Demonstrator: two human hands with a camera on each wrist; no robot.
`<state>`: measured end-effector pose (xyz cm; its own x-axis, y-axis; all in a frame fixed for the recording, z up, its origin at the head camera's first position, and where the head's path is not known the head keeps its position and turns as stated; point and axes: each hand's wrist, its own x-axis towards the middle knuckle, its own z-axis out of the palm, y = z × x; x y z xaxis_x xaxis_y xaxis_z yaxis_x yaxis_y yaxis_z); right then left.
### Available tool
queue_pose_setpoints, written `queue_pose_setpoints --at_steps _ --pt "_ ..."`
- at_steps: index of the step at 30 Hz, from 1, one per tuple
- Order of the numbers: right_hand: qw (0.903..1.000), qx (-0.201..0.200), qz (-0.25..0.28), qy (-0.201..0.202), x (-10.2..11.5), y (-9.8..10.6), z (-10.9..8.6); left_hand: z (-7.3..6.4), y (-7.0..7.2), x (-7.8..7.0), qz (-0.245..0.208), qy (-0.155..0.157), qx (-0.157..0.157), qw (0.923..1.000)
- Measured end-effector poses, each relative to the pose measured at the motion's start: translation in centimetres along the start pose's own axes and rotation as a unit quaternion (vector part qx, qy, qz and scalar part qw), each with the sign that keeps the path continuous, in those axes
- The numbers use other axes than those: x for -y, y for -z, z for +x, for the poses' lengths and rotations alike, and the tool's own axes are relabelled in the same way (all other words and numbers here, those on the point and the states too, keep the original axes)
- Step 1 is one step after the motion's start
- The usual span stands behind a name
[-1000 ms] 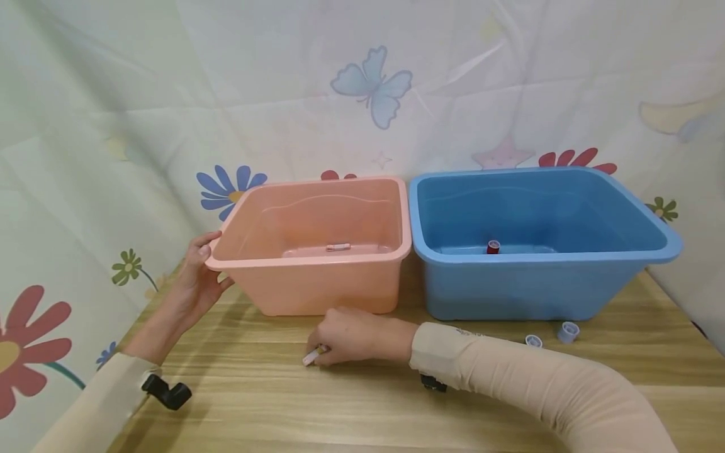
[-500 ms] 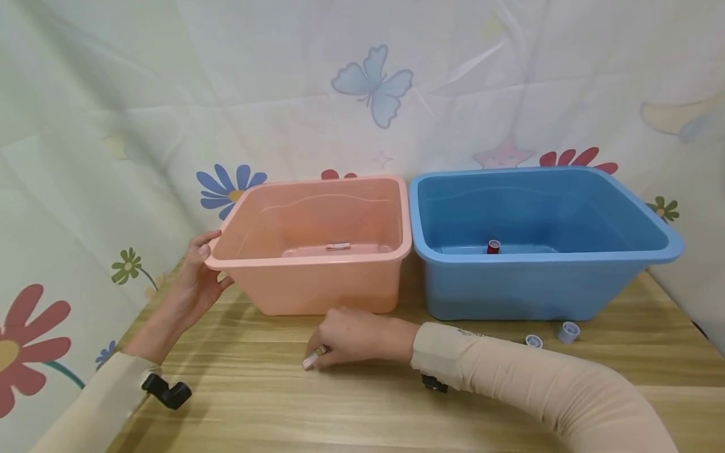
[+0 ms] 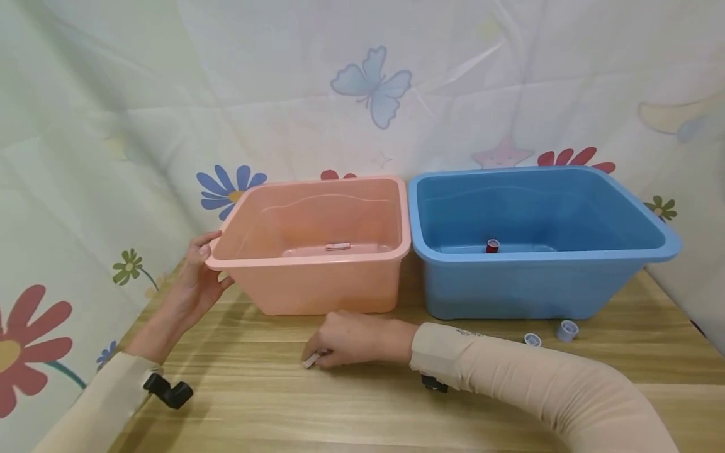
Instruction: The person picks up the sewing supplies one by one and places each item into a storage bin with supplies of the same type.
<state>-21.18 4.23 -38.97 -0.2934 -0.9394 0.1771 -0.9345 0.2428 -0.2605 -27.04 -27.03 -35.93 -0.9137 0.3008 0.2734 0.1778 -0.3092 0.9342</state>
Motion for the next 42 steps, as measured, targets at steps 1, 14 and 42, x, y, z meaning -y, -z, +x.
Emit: queue_pose_setpoints --at_steps 1,14,42 --pt "1.0000 0.002 -0.001 0.000 0.0 0.0 0.0 -0.1 0.0 0.0 0.001 0.001 0.000 1.0000" --pt "0.9995 -0.017 -0.009 0.026 -0.2 0.7 0.2 0.1 0.1 0.1 0.001 0.004 -0.005 1.0000" --pt "0.9896 -0.132 0.059 -0.006 -0.4 6.3 -4.0 -0.1 0.2 -0.2 0.010 0.015 0.014 0.9997"
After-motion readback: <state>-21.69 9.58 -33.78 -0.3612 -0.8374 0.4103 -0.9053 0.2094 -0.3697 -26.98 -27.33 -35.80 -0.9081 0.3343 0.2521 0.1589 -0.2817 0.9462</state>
